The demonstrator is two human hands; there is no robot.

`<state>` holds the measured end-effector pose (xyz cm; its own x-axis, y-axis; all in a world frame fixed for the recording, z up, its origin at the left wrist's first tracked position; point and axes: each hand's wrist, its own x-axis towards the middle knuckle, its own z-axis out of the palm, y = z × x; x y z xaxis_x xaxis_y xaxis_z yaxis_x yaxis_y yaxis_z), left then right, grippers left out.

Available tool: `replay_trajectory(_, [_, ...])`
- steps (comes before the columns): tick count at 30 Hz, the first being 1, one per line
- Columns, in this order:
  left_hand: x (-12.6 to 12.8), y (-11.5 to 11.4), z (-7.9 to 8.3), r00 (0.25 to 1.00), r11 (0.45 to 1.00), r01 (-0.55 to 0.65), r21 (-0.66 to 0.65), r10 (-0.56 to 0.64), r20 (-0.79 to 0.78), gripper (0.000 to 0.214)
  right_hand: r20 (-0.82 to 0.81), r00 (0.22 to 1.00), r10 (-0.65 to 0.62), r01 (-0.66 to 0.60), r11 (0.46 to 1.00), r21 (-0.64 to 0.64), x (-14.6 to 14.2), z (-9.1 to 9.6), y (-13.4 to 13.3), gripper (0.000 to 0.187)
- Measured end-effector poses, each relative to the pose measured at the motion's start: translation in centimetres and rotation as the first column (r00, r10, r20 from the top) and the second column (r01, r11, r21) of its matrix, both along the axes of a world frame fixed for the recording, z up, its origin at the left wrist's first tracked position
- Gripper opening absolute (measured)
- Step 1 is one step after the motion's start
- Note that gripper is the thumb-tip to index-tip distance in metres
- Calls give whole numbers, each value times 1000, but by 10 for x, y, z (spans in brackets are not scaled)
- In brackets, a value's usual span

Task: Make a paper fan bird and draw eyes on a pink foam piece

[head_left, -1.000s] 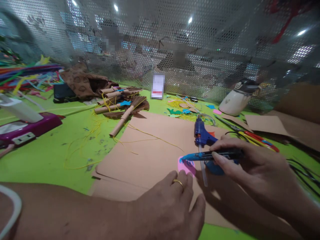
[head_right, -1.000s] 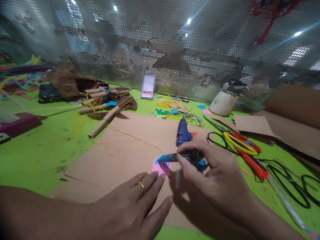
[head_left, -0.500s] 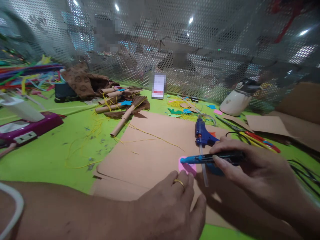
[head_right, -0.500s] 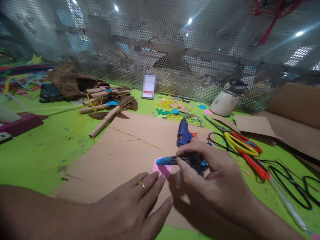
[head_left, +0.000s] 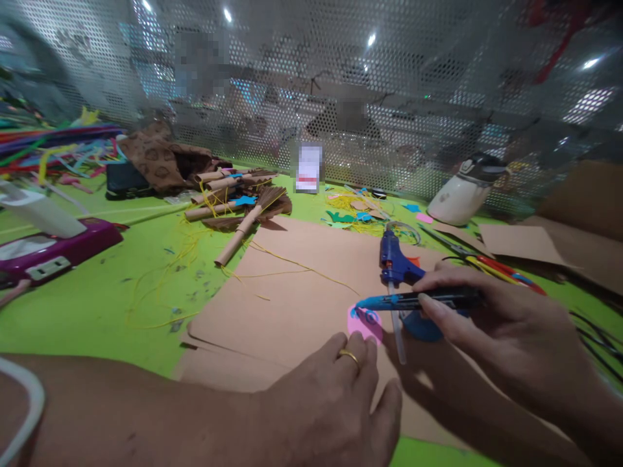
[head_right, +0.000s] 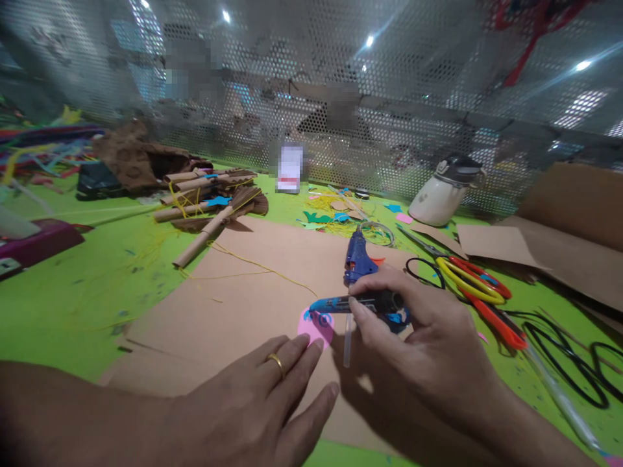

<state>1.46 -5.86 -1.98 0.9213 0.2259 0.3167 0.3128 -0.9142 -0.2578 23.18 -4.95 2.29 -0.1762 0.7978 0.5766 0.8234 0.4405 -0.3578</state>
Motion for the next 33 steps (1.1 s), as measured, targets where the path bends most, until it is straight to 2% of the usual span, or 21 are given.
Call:
replay_trajectory(6, [-2, -1, 6, 1000, 1000, 3, -30, -3, -6, 36, 1, 999, 36, -36, 999, 14, -3, 1, 0, 6])
replay_trajectory(10, [0, -1, 4, 1000, 1000, -3, -19, 3, -27, 35, 49, 997, 68, -68, 998, 9, -4, 0, 0, 7])
replay_trajectory(14, [1, 0, 1, 1000, 1000, -4, 18, 4, -4, 36, 27, 998, 51, -52, 998, 25, -4, 0, 1, 6])
replay_trajectory(22, [-1, 0, 2, 1000, 1000, -4, 3, 4, -25, 38, 5, 999, 44, -44, 999, -9, -3, 0, 1, 7])
replay_trajectory(33, [-1, 0, 1, 1000, 1000, -4, 20, 4, -1, 36, 37, 999, 16, -16, 1000, 14, 0, 0, 1, 6])
